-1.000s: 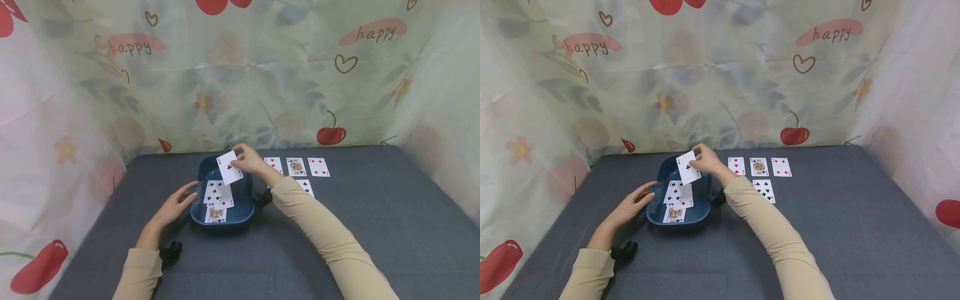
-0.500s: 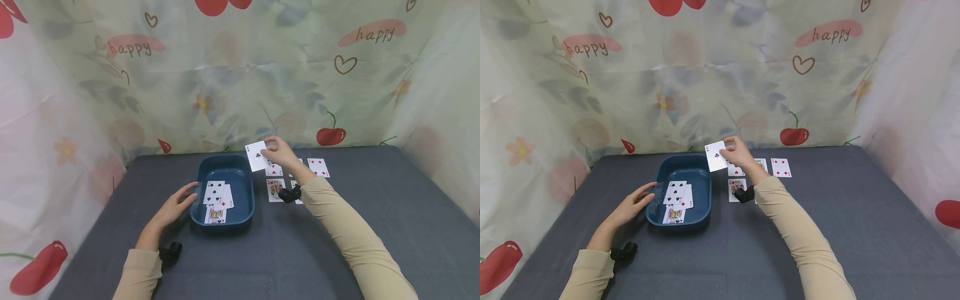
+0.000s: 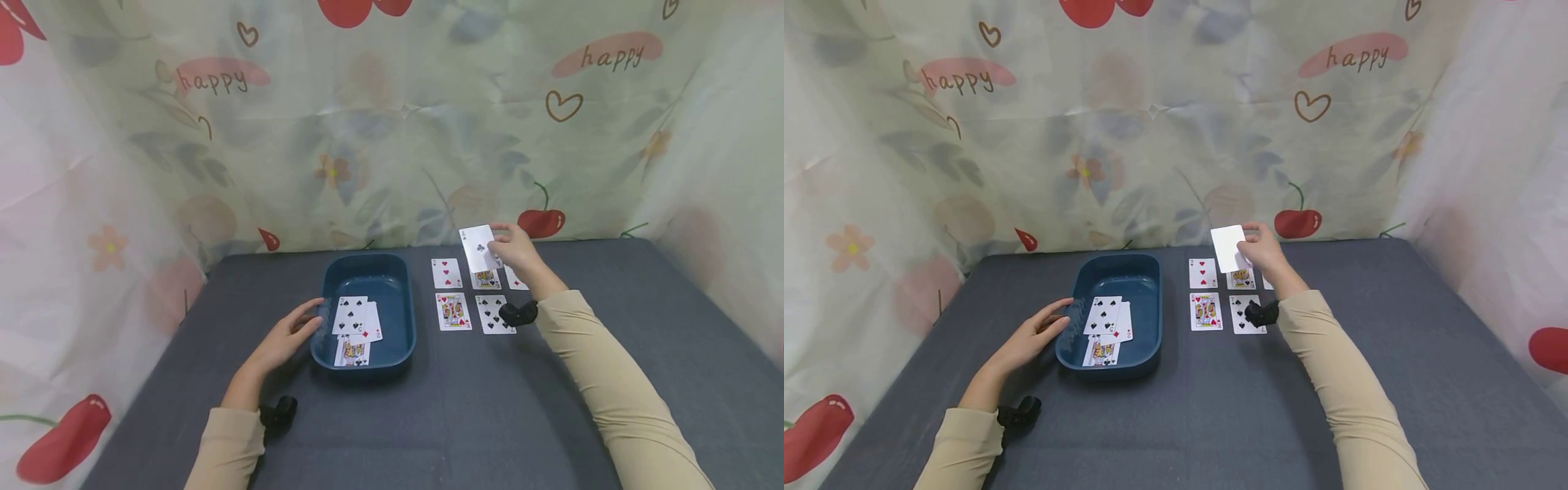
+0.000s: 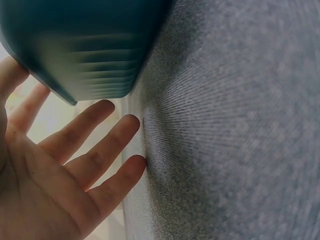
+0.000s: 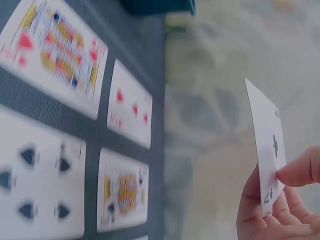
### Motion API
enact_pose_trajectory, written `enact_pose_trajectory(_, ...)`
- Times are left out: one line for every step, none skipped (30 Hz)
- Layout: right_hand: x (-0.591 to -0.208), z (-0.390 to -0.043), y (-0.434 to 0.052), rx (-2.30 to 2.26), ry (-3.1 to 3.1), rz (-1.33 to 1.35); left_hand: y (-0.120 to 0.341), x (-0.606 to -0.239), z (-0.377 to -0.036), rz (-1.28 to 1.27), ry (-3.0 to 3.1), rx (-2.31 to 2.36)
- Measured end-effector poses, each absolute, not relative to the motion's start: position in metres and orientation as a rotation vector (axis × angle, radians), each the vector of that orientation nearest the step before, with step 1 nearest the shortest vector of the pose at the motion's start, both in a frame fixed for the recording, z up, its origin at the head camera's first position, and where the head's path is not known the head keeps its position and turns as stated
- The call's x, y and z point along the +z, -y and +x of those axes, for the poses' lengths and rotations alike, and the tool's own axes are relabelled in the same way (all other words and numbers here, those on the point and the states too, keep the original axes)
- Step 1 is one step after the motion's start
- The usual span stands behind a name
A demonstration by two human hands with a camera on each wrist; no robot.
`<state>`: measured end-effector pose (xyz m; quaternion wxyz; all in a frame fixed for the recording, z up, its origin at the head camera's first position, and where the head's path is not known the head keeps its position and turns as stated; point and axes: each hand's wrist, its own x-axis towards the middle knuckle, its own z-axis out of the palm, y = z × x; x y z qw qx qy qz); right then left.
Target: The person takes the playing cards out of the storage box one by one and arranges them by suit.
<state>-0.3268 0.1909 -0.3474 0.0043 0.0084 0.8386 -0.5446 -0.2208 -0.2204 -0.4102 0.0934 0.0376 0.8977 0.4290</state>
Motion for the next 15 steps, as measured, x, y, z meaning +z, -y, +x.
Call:
enact_pose_trajectory(-0.349, -0.327, -0.196, -1.706, -2.634, 0.045, 0.22, -0.41, -0.221, 0.111, -2.666, 1.272)
enact_pose_trajectory(-0.35, -0.327, -0.201, -1.702, -2.642, 0.068, 0.22, -0.41, -0.221, 0.111, -2.668, 1.268)
enact_pose_trajectory(-0.351, -0.327, -0.207, -1.702, -2.65, 0.083, 0.22, -0.41, -0.221, 0.111, -2.67, 1.266)
enact_pose_trajectory(-0.352, -0.327, -0.212, -1.71, -2.657, 0.094, 0.22, -0.41, -0.221, 0.109, -2.671, 1.266)
enact_pose_trajectory(-0.353, -0.327, -0.218, -1.724, -2.661, 0.105, 0.22, -0.41, -0.221, 0.109, -2.671, 1.266)
enact_pose_trajectory(-0.354, -0.326, -0.222, -1.723, -2.678, 0.126, 0.22, -0.41, -0.221, 0.108, -2.671, 1.266)
enact_pose_trajectory(-0.354, -0.326, -0.228, -1.728, -2.692, 0.143, 0.22, -0.41, -0.221, 0.106, -2.671, 1.264)
enact_pose_trajectory(-0.355, -0.326, -0.233, -1.725, -2.707, 0.173, 0.22, -0.41, -0.221, 0.106, -2.671, 1.263)
enact_pose_trajectory(-0.356, -0.326, -0.237, -1.729, -2.718, 0.2, 0.22, -0.41, -0.221, 0.106, -2.67, 1.263)
enact_pose_trajectory(-0.358, -0.326, -0.242, -1.735, -2.721, 0.238, 0.22, -0.41, -0.221, 0.106, -2.669, 1.264)
enact_pose_trajectory(-0.36, -0.327, -0.247, -1.734, -2.727, 0.279, 0.22, -0.41, -0.221, 0.108, -2.67, 1.264)
enact_pose_trajectory(-0.363, -0.328, -0.252, -1.731, -2.735, 0.329, 0.22, -0.41, -0.22, 0.109, -2.67, 1.263)
enact_pose_trajectory(-0.366, -0.329, -0.258, -1.744, -2.729, 0.373, 0.221, -0.41, -0.22, 0.111, -2.67, 1.263)
enact_pose_trajectory(-0.37, -0.331, -0.263, -1.759, -2.72, 0.417, 0.221, -0.41, -0.22, 0.113, -2.67, 1.265)
enact_pose_trajectory(-0.376, -0.334, -0.271, -1.795, -2.707, 0.47, 0.221, -0.41, -0.22, 0.114, -2.671, 1.264)
